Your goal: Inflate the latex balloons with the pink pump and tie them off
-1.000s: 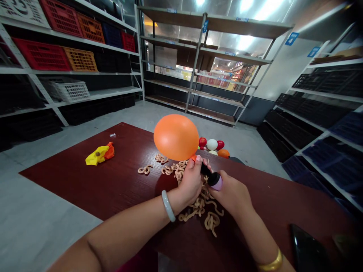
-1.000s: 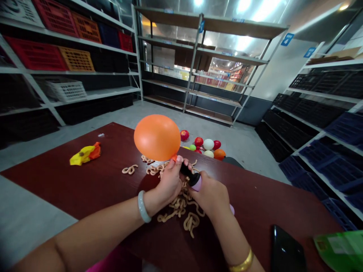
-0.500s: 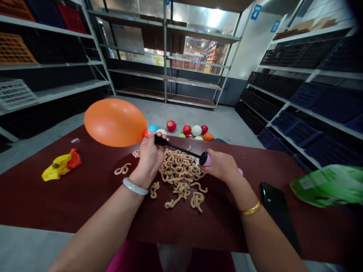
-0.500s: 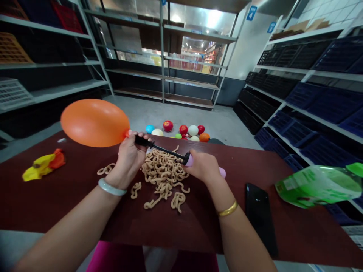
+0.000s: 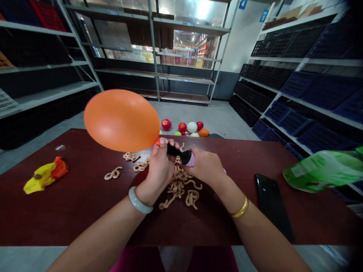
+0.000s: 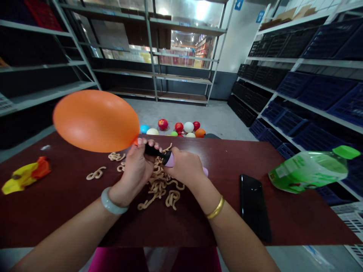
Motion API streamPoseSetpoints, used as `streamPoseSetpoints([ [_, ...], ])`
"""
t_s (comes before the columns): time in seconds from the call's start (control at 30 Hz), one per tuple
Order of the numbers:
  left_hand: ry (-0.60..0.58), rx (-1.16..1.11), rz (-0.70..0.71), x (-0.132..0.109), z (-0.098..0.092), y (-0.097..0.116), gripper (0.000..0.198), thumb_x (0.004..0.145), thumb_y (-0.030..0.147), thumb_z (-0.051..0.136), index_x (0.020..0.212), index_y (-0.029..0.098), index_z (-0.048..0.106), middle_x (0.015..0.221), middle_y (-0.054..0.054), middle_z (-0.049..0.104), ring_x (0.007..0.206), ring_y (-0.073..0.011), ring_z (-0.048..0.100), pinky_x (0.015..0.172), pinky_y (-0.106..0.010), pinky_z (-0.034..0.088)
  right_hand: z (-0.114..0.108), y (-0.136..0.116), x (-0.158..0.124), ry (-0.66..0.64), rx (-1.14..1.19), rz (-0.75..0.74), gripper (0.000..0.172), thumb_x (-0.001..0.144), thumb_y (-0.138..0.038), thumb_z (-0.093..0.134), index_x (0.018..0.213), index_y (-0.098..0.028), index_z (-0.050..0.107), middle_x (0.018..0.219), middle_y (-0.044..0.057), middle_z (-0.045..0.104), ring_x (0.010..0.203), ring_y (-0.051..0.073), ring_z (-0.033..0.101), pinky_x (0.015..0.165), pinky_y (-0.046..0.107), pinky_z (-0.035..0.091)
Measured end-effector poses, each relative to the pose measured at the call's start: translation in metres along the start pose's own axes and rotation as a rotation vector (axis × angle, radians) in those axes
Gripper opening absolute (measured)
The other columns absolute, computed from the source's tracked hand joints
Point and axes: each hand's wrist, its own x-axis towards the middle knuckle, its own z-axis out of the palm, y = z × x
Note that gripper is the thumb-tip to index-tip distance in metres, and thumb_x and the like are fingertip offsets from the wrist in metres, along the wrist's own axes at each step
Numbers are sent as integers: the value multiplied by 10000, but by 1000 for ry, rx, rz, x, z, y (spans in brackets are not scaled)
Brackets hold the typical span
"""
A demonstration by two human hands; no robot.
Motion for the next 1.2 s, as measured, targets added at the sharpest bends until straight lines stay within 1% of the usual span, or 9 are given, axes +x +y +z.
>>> streamPoseSetpoints([
  [0.13, -6, 17, 75, 28, -16, 30, 198, 928, 249, 643, 798, 214, 498, 757, -11, 525, 712, -151, 552, 680, -299, 517, 0, 10, 4, -42, -4, -3, 447, 863, -649, 562, 1057, -247, 592, 906, 48, 736, 823, 251, 700, 662, 300, 419],
  [0.23, 33, 13, 126, 44, -33, 53, 181, 941, 175, 593, 797, 215, 491, 739, 3, 516, 708, -141, 540, 659, -293, 502, 2, 17, 7, -89, -4, -10, 410, 842, -616, 598, 1033, -253, 605, 907, 47, 737, 832, 253, 697, 661, 305, 418],
  [0.33, 78, 0, 126, 52, -44, 63, 190, 952, 196, 594, 788, 220, 502, 736, 8, 521, 702, -132, 533, 658, -288, 489, 5, 21, 9, -95, -4, -14, 411, 817, -614, 621, 1007, -250, 612, 889, 49, 734, 826, 259, 694, 650, 307, 411],
  [0.4, 75, -8, 116, 51, -45, 59, 190, 947, 220, 617, 790, 224, 510, 744, 7, 528, 700, -129, 533, 667, -287, 483, 6, 21, 8, -85, -20, -15, 404, 814, -615, 618, 979, -247, 609, 863, 47, 732, 805, 259, 694, 635, 305, 399],
  [0.5, 63, -12, 97, 42, -39, 39, 202, 918, 249, 663, 803, 214, 501, 744, 7, 524, 692, -128, 538, 664, -282, 483, 7, 18, 6, -58, -39, -29, 369, 813, -588, 623, 944, -245, 594, 851, 43, 736, 786, 251, 697, 612, 297, 372],
  [0.7, 39, -12, -20, 5, -18, -9, 273, 861, 332, 737, 823, 212, 494, 787, 12, 542, 720, -126, 569, 739, -287, 516, 8, 5, 2, -51, -21, -14, 348, 814, -547, 638, 961, -237, 582, 856, 49, 742, 776, 241, 704, 604, 291, 360],
  [0.83, 33, -4, -30, -12, -8, -17, 263, 861, 335, 737, 831, 214, 505, 801, 13, 533, 736, -125, 569, 761, -287, 520, 8, -3, 0, -56, 24, 3, 380, 823, -567, 632, 1010, -238, 595, 866, 47, 742, 769, 239, 707, 609, 292, 383],
  [1.0, 11, 7, 42, 1, -8, 6, 217, 896, 296, 690, 805, 207, 514, 776, 2, 522, 701, -134, 557, 698, -282, 515, 7, -2, 1, -33, 53, -6, 414, 831, -597, 617, 1062, -254, 609, 878, 41, 736, 781, 248, 704, 626, 300, 401],
  [1.2, 90, 14, 130, 42, -34, 52, 193, 874, 182, 667, 793, 212, 494, 735, 8, 534, 687, -155, 584, 665, -298, 514, 7, 17, 8, -58, -11, 12, 416, 839, -631, 591, 1002, -249, 602, 891, 47, 729, 822, 248, 688, 648, 302, 397],
])
